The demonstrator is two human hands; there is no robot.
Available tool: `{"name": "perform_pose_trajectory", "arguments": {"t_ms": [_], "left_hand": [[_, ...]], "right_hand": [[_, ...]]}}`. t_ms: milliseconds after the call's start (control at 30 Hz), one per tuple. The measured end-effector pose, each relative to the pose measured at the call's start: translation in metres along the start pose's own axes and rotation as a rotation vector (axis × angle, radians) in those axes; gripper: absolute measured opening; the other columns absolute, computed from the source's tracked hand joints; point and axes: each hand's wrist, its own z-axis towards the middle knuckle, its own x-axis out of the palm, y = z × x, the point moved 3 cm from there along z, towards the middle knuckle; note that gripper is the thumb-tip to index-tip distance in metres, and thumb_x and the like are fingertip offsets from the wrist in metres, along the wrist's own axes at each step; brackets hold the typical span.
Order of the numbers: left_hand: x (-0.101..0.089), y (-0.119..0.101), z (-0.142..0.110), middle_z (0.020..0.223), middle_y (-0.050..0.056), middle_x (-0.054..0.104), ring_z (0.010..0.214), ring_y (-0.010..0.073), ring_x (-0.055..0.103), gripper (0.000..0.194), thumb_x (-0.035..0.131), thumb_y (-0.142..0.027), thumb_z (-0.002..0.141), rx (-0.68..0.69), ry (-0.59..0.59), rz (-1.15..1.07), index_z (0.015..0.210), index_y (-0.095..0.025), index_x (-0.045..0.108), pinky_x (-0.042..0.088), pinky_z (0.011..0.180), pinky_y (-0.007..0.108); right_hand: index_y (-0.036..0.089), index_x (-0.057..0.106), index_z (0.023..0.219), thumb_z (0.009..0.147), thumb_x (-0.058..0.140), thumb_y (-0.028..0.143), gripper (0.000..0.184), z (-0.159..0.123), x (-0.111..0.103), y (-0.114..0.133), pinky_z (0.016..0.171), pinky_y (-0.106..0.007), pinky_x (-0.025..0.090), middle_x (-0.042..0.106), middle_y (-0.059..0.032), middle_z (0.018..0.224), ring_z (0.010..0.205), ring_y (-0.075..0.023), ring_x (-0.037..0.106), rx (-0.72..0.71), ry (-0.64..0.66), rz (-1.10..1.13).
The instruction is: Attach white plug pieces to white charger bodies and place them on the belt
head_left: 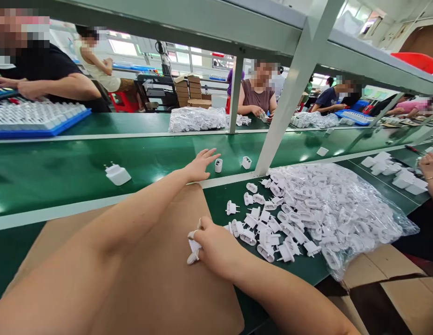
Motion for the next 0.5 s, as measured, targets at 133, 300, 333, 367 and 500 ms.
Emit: {"name": "perform_pose_trajectory", "arguments": {"t_ms": [133,300,333,367,500], "left_hand": [[0.014,-0.004,0.025,0.169,0.012,0.032,0.152,0.0361,0.03,0.08,0.062,-0.016,0.073,0.011,0.19,0.024,0.152,-0.019,0.05,0.035,0.121,0.049],[0.001,-0.007,0.019,0.129,0.014,0.065,0.124,0.0335,0.055,0.038,0.067,-0.027,0.078,-0.097,0.059,0.116,0.114,-0.018,0.074,0.048,0.103,0.041],[-0.005,-0.007,0.011,0.123,0.014,0.066,0.121,0.0334,0.056,0.036,0.068,-0.031,0.08,-0.121,0.022,0.125,0.112,-0.017,0.074,0.049,0.099,0.04],[-0.011,-0.008,0.0,0.119,0.013,0.066,0.118,0.0326,0.057,0.036,0.069,-0.036,0.081,-0.142,-0.016,0.124,0.112,-0.017,0.073,0.05,0.096,0.039],[-0.032,-0.018,-0.066,0.109,0.009,0.066,0.094,0.024,0.063,0.035,0.068,-0.044,0.086,-0.165,-0.173,0.046,0.108,-0.016,0.071,0.048,0.08,0.033]], "right_hand": [[0.024,0.075,0.097,0.088,0.076,0.026,0.009,0.0,0.004,0.0,0.061,-0.027,0.035,0.06,-0.0026,0.098,0.086,-0.0176,0.061,-0.111,-0.009,0.001],[0.029,0.077,0.11,0.079,0.079,0.017,0.033,0.005,0.008,-0.009,0.063,-0.026,0.04,0.064,-0.0009,0.096,0.081,-0.0163,0.061,-0.046,-0.033,0.173],[0.029,0.076,0.113,0.075,0.079,0.013,0.042,0.006,0.007,-0.012,0.064,-0.026,0.042,0.066,0.0001,0.094,0.079,-0.0154,0.061,0.004,-0.075,0.282],[0.028,0.075,0.115,0.07,0.08,0.01,0.049,0.008,0.004,-0.015,0.066,-0.026,0.044,0.067,0.0012,0.092,0.076,-0.0147,0.061,0.056,-0.128,0.411],[0.022,0.076,0.102,0.062,0.085,0.018,0.041,0.013,-0.008,-0.026,0.07,-0.029,0.052,0.073,0.0002,0.086,0.071,-0.0146,0.062,0.213,-0.293,0.99]]}}
